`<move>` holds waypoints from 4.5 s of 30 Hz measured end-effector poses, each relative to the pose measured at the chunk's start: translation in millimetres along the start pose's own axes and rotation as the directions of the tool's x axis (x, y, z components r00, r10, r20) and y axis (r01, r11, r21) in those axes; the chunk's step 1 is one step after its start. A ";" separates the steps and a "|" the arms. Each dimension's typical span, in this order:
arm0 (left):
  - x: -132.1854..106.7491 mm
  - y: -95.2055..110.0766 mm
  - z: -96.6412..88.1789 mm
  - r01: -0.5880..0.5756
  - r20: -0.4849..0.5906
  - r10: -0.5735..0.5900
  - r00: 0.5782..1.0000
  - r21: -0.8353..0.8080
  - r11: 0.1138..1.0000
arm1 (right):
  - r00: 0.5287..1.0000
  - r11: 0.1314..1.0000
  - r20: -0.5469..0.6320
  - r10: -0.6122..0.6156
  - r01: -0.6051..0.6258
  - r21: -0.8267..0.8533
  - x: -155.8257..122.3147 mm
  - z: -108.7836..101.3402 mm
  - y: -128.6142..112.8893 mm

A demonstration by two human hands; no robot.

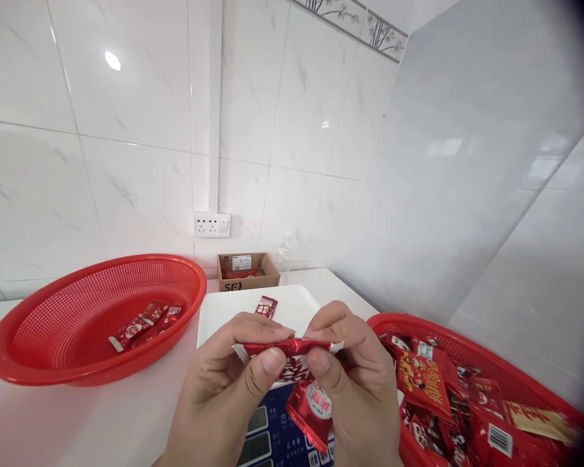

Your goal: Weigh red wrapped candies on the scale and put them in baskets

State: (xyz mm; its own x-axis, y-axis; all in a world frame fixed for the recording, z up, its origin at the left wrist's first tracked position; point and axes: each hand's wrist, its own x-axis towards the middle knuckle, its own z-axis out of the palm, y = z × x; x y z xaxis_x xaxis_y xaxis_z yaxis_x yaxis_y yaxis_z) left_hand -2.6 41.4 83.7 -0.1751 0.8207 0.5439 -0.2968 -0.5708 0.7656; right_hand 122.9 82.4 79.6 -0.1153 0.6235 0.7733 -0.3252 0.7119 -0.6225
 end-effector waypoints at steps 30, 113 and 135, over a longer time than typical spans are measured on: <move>5.6 1.6 7.2 0.194 -0.198 -0.184 0.963 0.031 0.980 | 0.892 0.886 0.046 0.450 -0.453 0.105 10.4 6.9 -15.9; 3.9 -0.3 3.1 0.252 -0.032 -0.252 0.967 0.004 0.968 | 0.896 0.870 0.186 0.402 -0.438 0.226 5.6 -7.6 -14.4; 0.5 -3.1 2.2 0.331 0.157 -0.324 0.933 -0.023 0.943 | 0.953 0.972 0.196 0.232 -0.219 -0.088 13.3 -13.9 -13.4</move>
State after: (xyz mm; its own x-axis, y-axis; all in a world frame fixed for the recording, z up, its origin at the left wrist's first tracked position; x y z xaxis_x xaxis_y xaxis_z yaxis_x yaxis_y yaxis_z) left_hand 0.3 43.5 82.4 0.0798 0.9463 0.3133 -0.3599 -0.2657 0.8944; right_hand 138.8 85.7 96.5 -0.3694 0.6961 0.6156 -0.2080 0.5837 -0.7848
